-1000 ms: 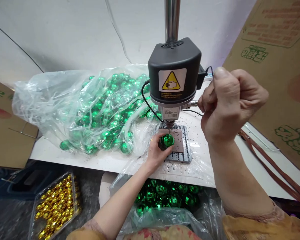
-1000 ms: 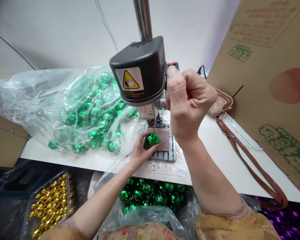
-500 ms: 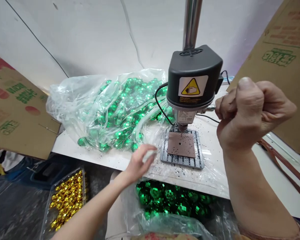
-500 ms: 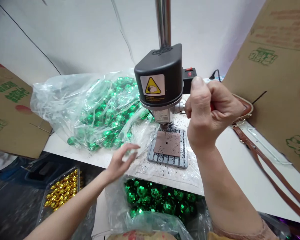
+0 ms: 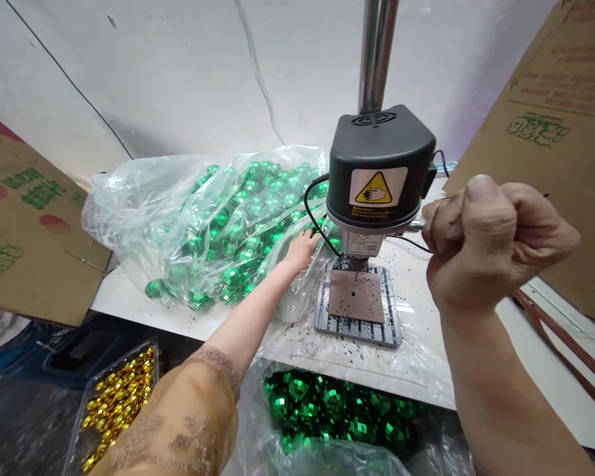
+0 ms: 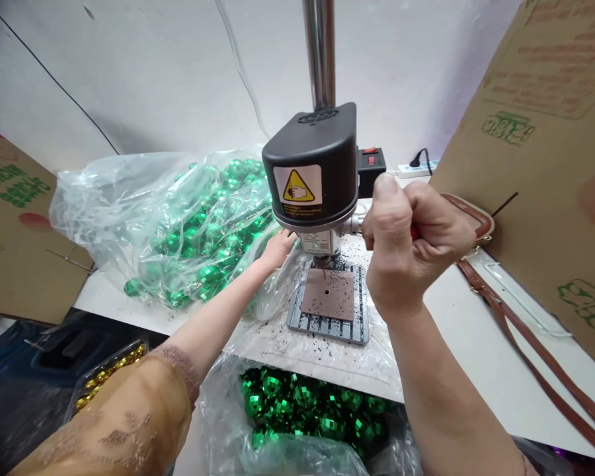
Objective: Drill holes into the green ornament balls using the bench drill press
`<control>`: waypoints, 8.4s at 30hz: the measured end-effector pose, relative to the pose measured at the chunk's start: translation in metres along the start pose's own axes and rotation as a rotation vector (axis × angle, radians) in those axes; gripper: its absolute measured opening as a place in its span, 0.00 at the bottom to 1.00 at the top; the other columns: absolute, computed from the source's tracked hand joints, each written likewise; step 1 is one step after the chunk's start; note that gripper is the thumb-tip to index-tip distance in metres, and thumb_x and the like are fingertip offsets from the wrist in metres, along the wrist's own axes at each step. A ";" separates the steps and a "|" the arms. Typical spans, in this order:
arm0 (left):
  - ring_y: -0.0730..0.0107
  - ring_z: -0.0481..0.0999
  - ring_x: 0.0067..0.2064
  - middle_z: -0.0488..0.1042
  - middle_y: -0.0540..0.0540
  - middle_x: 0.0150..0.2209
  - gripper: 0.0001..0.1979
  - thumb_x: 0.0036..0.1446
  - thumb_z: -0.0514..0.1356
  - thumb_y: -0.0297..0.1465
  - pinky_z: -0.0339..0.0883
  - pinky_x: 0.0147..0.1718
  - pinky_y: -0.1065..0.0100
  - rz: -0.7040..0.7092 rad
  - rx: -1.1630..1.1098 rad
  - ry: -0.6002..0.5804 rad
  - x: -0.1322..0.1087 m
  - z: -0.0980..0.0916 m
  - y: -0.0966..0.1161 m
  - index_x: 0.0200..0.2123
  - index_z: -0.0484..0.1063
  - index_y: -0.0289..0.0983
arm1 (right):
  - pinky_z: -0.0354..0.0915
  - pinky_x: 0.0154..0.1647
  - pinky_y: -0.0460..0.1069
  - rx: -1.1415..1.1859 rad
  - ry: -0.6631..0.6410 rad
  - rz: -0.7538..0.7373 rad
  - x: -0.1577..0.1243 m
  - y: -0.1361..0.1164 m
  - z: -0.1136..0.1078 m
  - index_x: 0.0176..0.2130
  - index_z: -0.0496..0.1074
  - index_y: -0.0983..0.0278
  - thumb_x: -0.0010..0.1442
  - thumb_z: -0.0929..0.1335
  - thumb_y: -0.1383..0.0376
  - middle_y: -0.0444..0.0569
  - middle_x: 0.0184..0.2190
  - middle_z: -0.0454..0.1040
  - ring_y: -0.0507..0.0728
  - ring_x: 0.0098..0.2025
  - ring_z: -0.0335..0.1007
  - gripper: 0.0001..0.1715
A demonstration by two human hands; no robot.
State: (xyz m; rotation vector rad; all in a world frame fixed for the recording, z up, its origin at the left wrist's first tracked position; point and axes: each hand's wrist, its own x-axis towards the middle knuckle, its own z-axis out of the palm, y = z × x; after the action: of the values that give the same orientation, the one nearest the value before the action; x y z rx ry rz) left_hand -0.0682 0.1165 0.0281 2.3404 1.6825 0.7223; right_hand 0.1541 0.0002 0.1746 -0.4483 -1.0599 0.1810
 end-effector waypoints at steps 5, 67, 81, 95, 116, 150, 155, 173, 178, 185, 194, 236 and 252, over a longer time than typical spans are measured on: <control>0.61 0.76 0.43 0.74 0.42 0.47 0.23 0.55 0.67 0.30 0.72 0.46 0.60 -0.146 -0.379 0.207 -0.036 -0.023 -0.002 0.55 0.74 0.41 | 0.48 0.18 0.46 0.021 -0.004 -0.028 0.000 0.002 0.000 0.18 0.51 0.64 0.63 0.67 0.70 0.36 0.13 0.51 0.42 0.15 0.51 0.28; 0.53 0.72 0.60 0.74 0.39 0.56 0.26 0.60 0.67 0.42 0.64 0.61 0.53 -0.067 -0.749 0.021 -0.109 0.044 0.081 0.58 0.69 0.40 | 0.49 0.22 0.49 -0.165 -0.030 0.042 -0.008 0.000 -0.004 0.21 0.48 0.60 0.68 0.65 0.56 0.39 0.17 0.47 0.46 0.18 0.46 0.30; 0.54 0.73 0.59 0.74 0.40 0.56 0.24 0.61 0.66 0.40 0.64 0.61 0.52 -0.038 -0.741 0.035 -0.111 0.041 0.086 0.57 0.69 0.40 | 0.48 0.22 0.50 -0.169 -0.024 -0.046 -0.022 0.007 -0.011 0.21 0.44 0.61 0.68 0.64 0.56 0.40 0.16 0.46 0.47 0.18 0.45 0.31; 0.53 0.73 0.59 0.74 0.40 0.57 0.23 0.60 0.67 0.40 0.64 0.62 0.52 -0.047 -0.754 0.044 -0.111 0.041 0.087 0.57 0.69 0.40 | 0.45 0.17 0.48 -0.062 0.021 -0.135 -0.032 0.016 -0.015 0.20 0.44 0.62 0.65 0.66 0.62 0.37 0.14 0.45 0.45 0.15 0.42 0.31; 0.54 0.72 0.60 0.73 0.40 0.57 0.24 0.60 0.67 0.41 0.63 0.62 0.52 -0.045 -0.785 0.064 -0.112 0.044 0.086 0.57 0.70 0.41 | 0.50 0.16 0.46 0.033 -0.039 -0.353 -0.046 0.033 -0.030 0.21 0.43 0.62 0.59 0.65 0.74 0.36 0.15 0.49 0.43 0.14 0.45 0.28; 0.53 0.78 0.49 0.78 0.40 0.43 0.11 0.64 0.55 0.27 0.72 0.52 0.51 0.128 -0.192 0.047 -0.053 -0.044 0.002 0.43 0.77 0.41 | 0.46 0.16 0.46 0.056 -0.009 0.003 0.003 0.003 -0.001 0.18 0.54 0.63 0.62 0.67 0.71 0.35 0.13 0.52 0.43 0.14 0.50 0.25; 0.45 0.72 0.58 0.72 0.34 0.53 0.08 0.58 0.61 0.21 0.68 0.56 0.48 -0.083 0.062 -0.036 -0.004 -0.012 -0.012 0.39 0.76 0.37 | 0.46 0.16 0.47 0.039 -0.006 0.003 0.003 0.003 -0.002 0.18 0.52 0.62 0.60 0.67 0.71 0.36 0.13 0.52 0.43 0.14 0.49 0.26; 0.68 0.72 0.39 0.66 0.44 0.47 0.21 0.58 0.63 0.29 0.72 0.43 0.64 -0.001 -0.272 0.227 -0.064 -0.033 0.007 0.56 0.72 0.43 | 0.47 0.17 0.46 -0.003 0.047 -0.019 -0.005 0.005 -0.002 0.17 0.50 0.63 0.61 0.68 0.68 0.36 0.12 0.50 0.42 0.15 0.50 0.28; 0.54 0.74 0.48 0.68 0.40 0.49 0.18 0.56 0.62 0.24 0.70 0.50 0.54 -0.032 -0.009 0.036 -0.084 -0.016 0.009 0.50 0.75 0.42 | 0.44 0.16 0.47 0.013 0.041 -0.023 -0.005 0.005 -0.002 0.17 0.52 0.63 0.62 0.68 0.68 0.36 0.13 0.51 0.43 0.15 0.50 0.27; 0.60 0.76 0.43 0.73 0.43 0.45 0.17 0.58 0.65 0.34 0.72 0.48 0.56 -0.218 -0.439 0.247 -0.083 -0.016 0.011 0.51 0.70 0.40 | 0.45 0.16 0.46 0.034 0.000 -0.039 -0.003 0.007 -0.005 0.17 0.52 0.64 0.62 0.68 0.67 0.36 0.13 0.52 0.44 0.15 0.52 0.28; 0.56 0.80 0.52 0.76 0.42 0.53 0.25 0.66 0.53 0.54 0.76 0.52 0.48 -0.264 -1.299 0.111 -0.111 -0.045 0.069 0.58 0.64 0.46 | 0.46 0.17 0.48 -0.024 0.019 -0.023 -0.006 0.006 -0.004 0.18 0.51 0.61 0.64 0.68 0.64 0.37 0.13 0.50 0.46 0.15 0.51 0.29; 0.56 0.76 0.55 0.75 0.41 0.52 0.27 0.57 0.70 0.41 0.69 0.57 0.53 -0.025 -0.875 0.008 -0.106 0.050 0.080 0.56 0.66 0.39 | 0.50 0.20 0.46 -0.154 -0.080 0.034 -0.006 -0.001 -0.006 0.21 0.50 0.62 0.68 0.65 0.56 0.38 0.17 0.47 0.44 0.18 0.47 0.30; 0.56 0.77 0.54 0.74 0.41 0.53 0.25 0.61 0.67 0.38 0.73 0.55 0.51 0.052 -0.758 0.011 -0.109 0.048 0.080 0.57 0.63 0.41 | 0.45 0.21 0.49 -0.057 -0.034 -0.044 -0.017 0.002 -0.009 0.19 0.48 0.62 0.67 0.66 0.63 0.39 0.16 0.47 0.45 0.18 0.46 0.30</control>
State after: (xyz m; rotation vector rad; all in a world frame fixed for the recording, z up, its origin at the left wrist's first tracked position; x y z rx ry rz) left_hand -0.0049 -0.0053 -0.0121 1.8312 1.0690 1.1342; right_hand 0.1536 -0.0059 0.1565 -0.4736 -1.1093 0.1198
